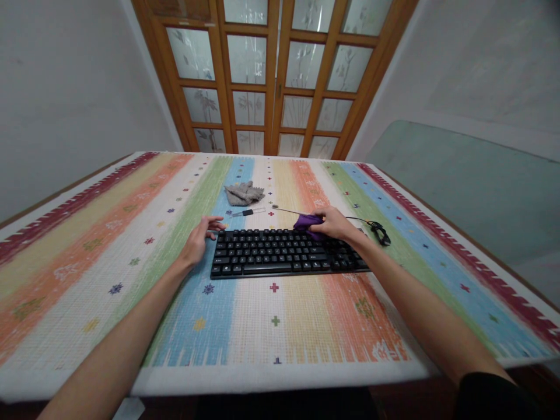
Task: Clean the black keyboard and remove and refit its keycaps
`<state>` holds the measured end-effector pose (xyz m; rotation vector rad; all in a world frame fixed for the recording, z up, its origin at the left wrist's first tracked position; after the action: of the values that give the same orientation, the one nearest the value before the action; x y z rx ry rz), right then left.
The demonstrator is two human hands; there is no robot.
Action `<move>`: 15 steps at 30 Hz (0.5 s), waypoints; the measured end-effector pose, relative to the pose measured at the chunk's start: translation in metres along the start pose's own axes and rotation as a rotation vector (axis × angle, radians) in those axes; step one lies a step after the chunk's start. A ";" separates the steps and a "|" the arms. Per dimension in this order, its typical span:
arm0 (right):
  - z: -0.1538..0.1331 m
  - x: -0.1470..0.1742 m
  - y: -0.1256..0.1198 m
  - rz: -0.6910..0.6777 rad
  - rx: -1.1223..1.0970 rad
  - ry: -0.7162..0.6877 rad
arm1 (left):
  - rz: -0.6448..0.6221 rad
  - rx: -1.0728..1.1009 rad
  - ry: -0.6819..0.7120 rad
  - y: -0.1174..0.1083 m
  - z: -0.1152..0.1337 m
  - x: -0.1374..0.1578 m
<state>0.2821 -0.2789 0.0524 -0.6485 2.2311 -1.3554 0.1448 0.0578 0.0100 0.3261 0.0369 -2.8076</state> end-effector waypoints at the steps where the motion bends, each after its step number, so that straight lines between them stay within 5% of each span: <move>1: 0.000 0.000 -0.001 0.028 0.016 0.011 | 0.000 -0.002 0.001 0.000 0.000 0.000; 8: 0.013 0.003 -0.024 0.140 0.002 0.143 | -0.008 -0.021 0.009 -0.001 -0.002 -0.002; 15: 0.011 0.007 -0.014 -0.033 0.065 0.079 | 0.000 -0.030 0.005 -0.001 0.000 -0.001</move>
<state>0.2850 -0.2959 0.0593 -0.6209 2.2367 -1.4873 0.1452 0.0588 0.0102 0.3259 0.0803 -2.8034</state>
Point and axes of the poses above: each hand's wrist, its own x-axis away from the middle knuckle, its own y-axis out of the palm, z = x × y, the point moved 9 cm from there along -x, towards the middle knuckle, and after that the axes turned 7 degrees about x, right-handed, at the moved point
